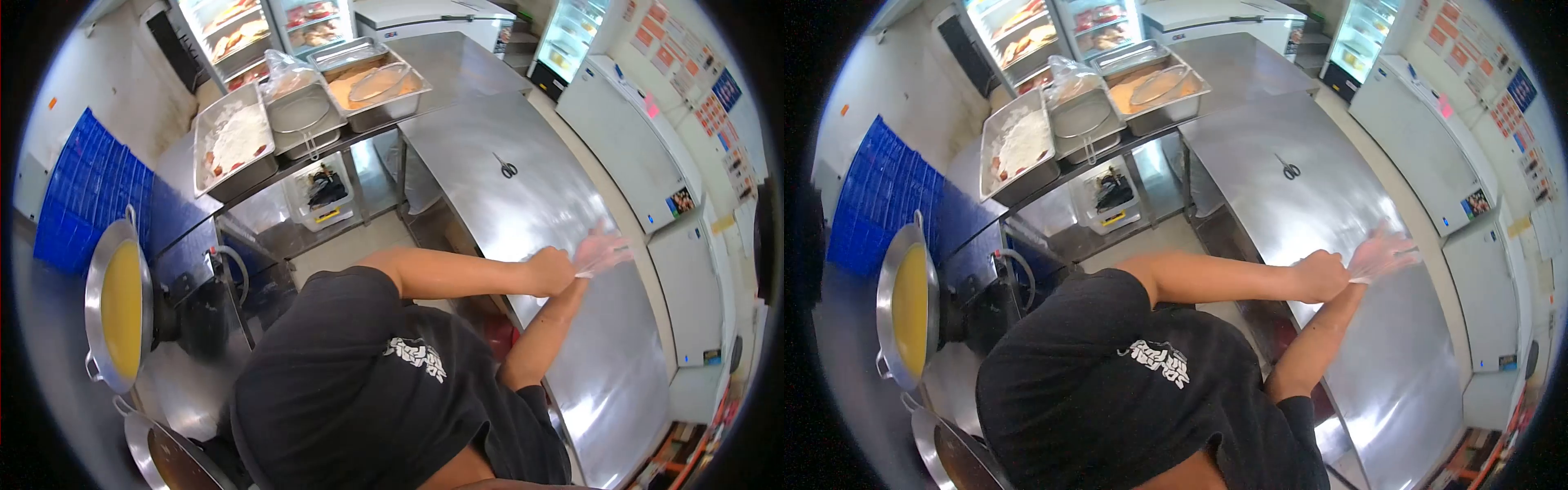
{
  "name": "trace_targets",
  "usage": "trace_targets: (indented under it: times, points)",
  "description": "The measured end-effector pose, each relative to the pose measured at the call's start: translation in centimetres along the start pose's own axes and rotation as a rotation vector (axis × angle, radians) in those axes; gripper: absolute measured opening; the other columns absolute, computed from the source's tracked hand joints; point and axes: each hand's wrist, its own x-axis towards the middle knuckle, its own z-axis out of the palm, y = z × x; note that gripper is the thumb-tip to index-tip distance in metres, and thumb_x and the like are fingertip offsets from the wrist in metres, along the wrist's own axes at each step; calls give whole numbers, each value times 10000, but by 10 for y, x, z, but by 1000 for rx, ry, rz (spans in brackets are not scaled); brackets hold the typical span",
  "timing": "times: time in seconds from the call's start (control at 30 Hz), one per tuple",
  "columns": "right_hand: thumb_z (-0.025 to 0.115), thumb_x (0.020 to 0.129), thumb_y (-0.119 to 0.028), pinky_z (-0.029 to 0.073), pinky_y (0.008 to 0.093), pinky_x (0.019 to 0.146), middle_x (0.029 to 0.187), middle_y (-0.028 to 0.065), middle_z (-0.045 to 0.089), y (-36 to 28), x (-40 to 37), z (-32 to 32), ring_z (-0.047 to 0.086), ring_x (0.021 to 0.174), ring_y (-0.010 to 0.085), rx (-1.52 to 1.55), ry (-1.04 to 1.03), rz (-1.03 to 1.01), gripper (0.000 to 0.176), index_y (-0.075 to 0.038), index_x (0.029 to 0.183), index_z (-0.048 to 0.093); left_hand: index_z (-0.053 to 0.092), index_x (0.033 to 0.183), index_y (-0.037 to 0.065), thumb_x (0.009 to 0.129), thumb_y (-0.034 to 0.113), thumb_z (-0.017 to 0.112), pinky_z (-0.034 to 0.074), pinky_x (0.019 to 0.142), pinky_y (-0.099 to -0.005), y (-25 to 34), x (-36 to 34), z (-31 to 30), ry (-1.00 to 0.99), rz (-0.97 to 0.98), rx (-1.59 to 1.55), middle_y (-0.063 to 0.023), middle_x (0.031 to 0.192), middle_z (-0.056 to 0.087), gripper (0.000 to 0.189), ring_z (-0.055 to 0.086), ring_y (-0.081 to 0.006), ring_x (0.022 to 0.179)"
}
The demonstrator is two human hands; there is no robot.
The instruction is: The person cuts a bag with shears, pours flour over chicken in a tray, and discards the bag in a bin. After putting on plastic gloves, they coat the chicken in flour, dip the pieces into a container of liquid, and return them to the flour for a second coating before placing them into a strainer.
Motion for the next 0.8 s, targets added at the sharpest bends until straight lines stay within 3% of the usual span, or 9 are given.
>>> trace_targets:
  times: [0.07,0.2,0.3,0.4,0.57,0.6,0.63,0.73,0.8]
  points:
    - [450,884,-490,395,366,938,1099,107,480,-14,9,-33,508,1018,240,886,-203,-36,508,-70,1169,421,595,846,29,756,222,573,478,654,-412,-35,-23,-9,84,-93,-140,-136,819,620,214,591,-279,834]
    - [579,866,-268,444,375,847,831,103,592,-16,23,-146,592,648,232,2915,-1050,535,228,-48,922,562,462,999,22,731,181,615,427,809,-395,-124,-125,-24,348,-378,-550,-176,957,528,347,522,-309,957]
    - [625,835,-201,451,366,801,823,90,599,35,34,-249,581,682,201,3076,-1175,375,162,-40,846,607,469,1049,69,719,84,621,454,760,-346,-156,-217,-48,526,-777,-409,-103,916,538,364,558,-247,853]
    - [571,836,-129,422,397,869,932,86,577,113,80,-337,546,807,181,3429,-366,-91,224,-24,1034,579,547,983,61,766,159,651,463,737,-334,-166,-293,-58,626,-1016,-396,-96,881,602,260,584,-221,827]
    - [520,862,-149,395,423,919,968,86,553,236,136,-443,512,873,175,3050,1381,-631,274,-22,1103,548,595,862,21,812,253,629,459,640,-302,-181,-382,-89,789,-1313,-382,-103,755,635,240,596,-201,676]
    - [520,861,-148,395,422,920,971,87,554,243,138,-463,512,880,177,2953,1551,-705,276,-22,1105,547,601,854,37,839,268,596,455,612,-294,-197,-409,-76,1045,-1083,-490,-73,714,624,231,580,-154,638]
    - [520,861,-148,395,422,922,975,88,554,248,139,-482,512,886,179,2864,1698,-765,279,-21,1108,546,603,842,28,881,267,541,455,599,-285,-207,-432,-78,1076,-1167,-399,-30,690,612,250,567,-126,629]
    - [521,859,-145,395,419,925,986,92,556,247,138,-535,512,906,184,2721,1911,-892,287,-18,1115,543,595,903,14,921,251,466,458,651,-270,-215,-471,-122,1360,-1374,-819,-19,806,622,270,568,-113,711]
    - [521,857,-144,395,418,928,994,95,557,244,133,-568,513,920,188,2684,2008,-949,293,-16,1120,541,576,951,2,932,237,437,450,690,-255,-235,-506,-130,1598,-1251,-878,-24,893,608,274,558,-103,781]
